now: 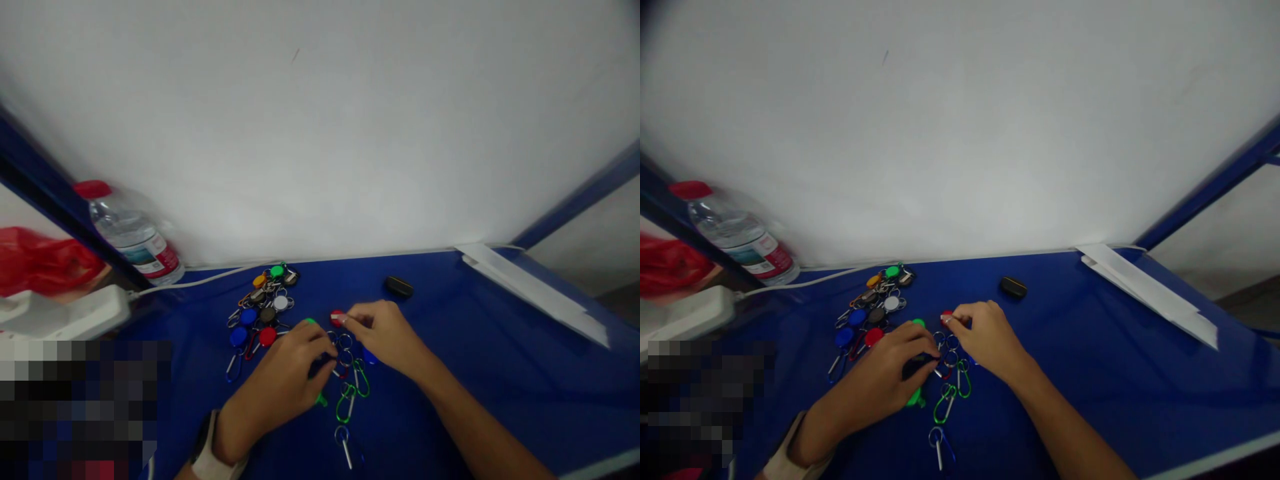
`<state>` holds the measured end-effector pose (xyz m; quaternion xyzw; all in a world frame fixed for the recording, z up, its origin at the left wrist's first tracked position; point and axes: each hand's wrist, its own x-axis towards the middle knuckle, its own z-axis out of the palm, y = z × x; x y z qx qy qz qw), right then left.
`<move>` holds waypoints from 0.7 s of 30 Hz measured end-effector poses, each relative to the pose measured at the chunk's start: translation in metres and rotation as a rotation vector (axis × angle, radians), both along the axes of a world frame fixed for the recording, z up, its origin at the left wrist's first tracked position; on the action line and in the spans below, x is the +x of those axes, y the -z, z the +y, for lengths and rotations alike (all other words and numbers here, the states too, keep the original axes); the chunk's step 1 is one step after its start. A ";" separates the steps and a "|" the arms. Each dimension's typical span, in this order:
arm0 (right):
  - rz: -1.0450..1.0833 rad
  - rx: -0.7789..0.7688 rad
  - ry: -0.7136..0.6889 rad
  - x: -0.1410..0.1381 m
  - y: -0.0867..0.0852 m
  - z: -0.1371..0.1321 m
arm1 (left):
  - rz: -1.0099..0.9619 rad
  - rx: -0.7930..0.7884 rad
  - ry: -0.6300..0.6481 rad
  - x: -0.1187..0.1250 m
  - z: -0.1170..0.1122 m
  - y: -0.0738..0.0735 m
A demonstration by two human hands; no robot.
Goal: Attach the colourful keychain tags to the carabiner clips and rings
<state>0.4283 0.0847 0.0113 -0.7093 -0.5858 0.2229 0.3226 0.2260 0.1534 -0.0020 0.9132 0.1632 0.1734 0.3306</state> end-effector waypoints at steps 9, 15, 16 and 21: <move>-0.057 -0.103 -0.135 0.004 -0.014 -0.010 | 0.074 0.520 -0.497 -0.015 0.048 0.018; 0.029 0.080 -0.070 -0.018 0.001 0.002 | 0.030 0.503 -0.442 -0.016 0.057 0.030; 0.025 0.110 -0.064 -0.024 0.003 0.004 | -0.041 0.485 -0.415 -0.015 0.055 0.028; 0.194 0.133 -0.005 -0.039 0.005 0.012 | -0.354 0.426 -0.302 -0.005 0.035 0.009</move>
